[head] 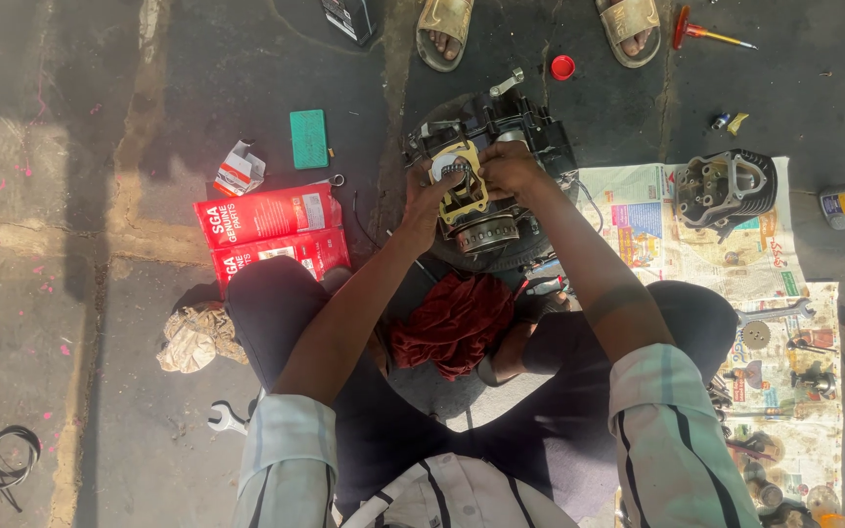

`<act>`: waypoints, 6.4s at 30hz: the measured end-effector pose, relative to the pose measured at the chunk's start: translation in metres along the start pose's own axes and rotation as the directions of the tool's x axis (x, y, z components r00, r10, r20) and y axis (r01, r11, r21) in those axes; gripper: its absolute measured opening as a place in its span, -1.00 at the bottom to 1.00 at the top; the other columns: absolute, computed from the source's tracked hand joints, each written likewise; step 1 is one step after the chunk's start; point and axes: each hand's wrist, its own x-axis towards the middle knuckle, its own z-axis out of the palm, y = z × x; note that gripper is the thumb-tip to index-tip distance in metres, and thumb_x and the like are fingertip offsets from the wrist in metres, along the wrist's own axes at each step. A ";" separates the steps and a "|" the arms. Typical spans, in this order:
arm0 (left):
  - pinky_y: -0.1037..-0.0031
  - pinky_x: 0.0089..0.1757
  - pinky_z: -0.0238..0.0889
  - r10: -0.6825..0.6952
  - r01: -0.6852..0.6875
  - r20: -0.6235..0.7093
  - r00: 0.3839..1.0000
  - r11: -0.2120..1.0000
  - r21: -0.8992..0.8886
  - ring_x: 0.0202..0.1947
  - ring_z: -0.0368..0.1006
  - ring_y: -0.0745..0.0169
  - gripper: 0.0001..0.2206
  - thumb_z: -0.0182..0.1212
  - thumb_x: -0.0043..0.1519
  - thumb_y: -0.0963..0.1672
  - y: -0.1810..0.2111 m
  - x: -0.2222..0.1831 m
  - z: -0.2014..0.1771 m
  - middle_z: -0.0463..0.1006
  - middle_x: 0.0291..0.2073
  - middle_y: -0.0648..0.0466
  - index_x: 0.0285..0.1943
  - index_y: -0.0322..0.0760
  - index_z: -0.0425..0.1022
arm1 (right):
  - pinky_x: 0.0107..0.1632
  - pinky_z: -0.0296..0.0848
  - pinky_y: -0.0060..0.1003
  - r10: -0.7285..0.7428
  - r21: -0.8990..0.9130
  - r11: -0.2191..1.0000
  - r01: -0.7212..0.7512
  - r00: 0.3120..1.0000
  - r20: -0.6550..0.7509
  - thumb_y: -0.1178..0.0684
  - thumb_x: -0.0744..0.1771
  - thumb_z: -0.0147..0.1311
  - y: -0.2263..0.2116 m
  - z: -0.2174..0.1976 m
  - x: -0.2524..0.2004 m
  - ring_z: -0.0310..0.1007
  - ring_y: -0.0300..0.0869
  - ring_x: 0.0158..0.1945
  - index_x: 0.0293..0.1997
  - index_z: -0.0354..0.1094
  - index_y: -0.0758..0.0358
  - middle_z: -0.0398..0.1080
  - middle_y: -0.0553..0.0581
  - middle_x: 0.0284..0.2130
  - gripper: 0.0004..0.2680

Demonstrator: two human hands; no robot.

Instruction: Replacing the head gasket and reassembling the engine block of a motorcycle.

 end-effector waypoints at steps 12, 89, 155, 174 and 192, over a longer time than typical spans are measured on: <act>0.19 -0.05 0.38 -0.002 0.019 -0.135 0.991 0.992 0.123 0.15 0.39 -0.02 -0.10 0.47 0.00 -0.04 0.011 -0.002 0.004 0.33 0.17 -0.23 0.47 -0.30 -0.05 | -0.20 0.63 -0.29 0.017 -0.007 1.000 -0.017 1.000 0.015 0.18 0.36 0.05 -0.007 0.006 -0.013 0.58 -0.21 -0.21 0.05 0.35 0.27 0.50 0.10 -0.22 -0.83; 0.38 -0.04 0.58 0.360 -0.353 -0.076 0.930 0.931 0.094 0.05 0.50 0.18 -0.21 0.43 -0.11 -0.35 0.056 -0.043 0.022 0.40 0.03 -0.02 0.32 -0.30 0.09 | -0.42 0.33 -0.46 -0.335 0.173 0.931 0.320 0.940 0.062 0.01 0.36 0.20 -0.040 0.002 -0.038 0.36 -0.38 -0.48 -0.03 0.53 0.27 0.50 -0.01 -0.43 -0.83; 0.09 0.29 0.01 0.628 -0.470 -0.040 0.777 0.621 0.627 0.44 0.00 -0.24 -0.18 0.37 0.20 0.03 -0.070 -0.010 0.022 0.06 0.44 -0.23 0.55 -0.30 -0.04 | -0.35 0.64 -0.11 0.069 -0.834 -0.543 -0.092 0.986 -0.154 0.09 0.22 0.41 -0.141 0.193 0.055 0.65 -0.08 -0.28 -0.10 0.62 0.20 0.62 0.21 -0.21 -0.79; 0.15 -0.03 0.34 0.720 -0.525 -0.103 0.686 0.589 0.615 -0.03 0.45 -0.05 -0.42 0.54 -0.09 -0.11 0.028 -0.044 0.028 0.44 -0.09 -0.06 0.11 -0.33 0.41 | -0.20 0.56 -0.24 -0.726 -0.715 0.281 0.641 0.629 0.279 0.15 0.22 0.37 -0.178 0.116 -0.067 0.61 -0.10 -0.27 -0.27 0.64 0.25 0.62 0.20 -0.36 -0.90; 0.24 -0.29 0.45 0.752 -0.366 0.081 0.654 0.221 0.904 -0.26 0.59 -0.08 -0.59 0.53 -0.28 -0.07 0.093 -0.037 0.052 0.61 -0.24 -0.07 -0.25 -0.27 0.58 | -0.15 0.59 -0.37 -0.479 0.171 0.734 0.657 0.680 -0.555 0.27 0.30 0.24 0.055 0.171 -0.117 0.59 -0.22 -0.20 -0.05 0.50 0.42 0.58 0.19 -0.19 -0.84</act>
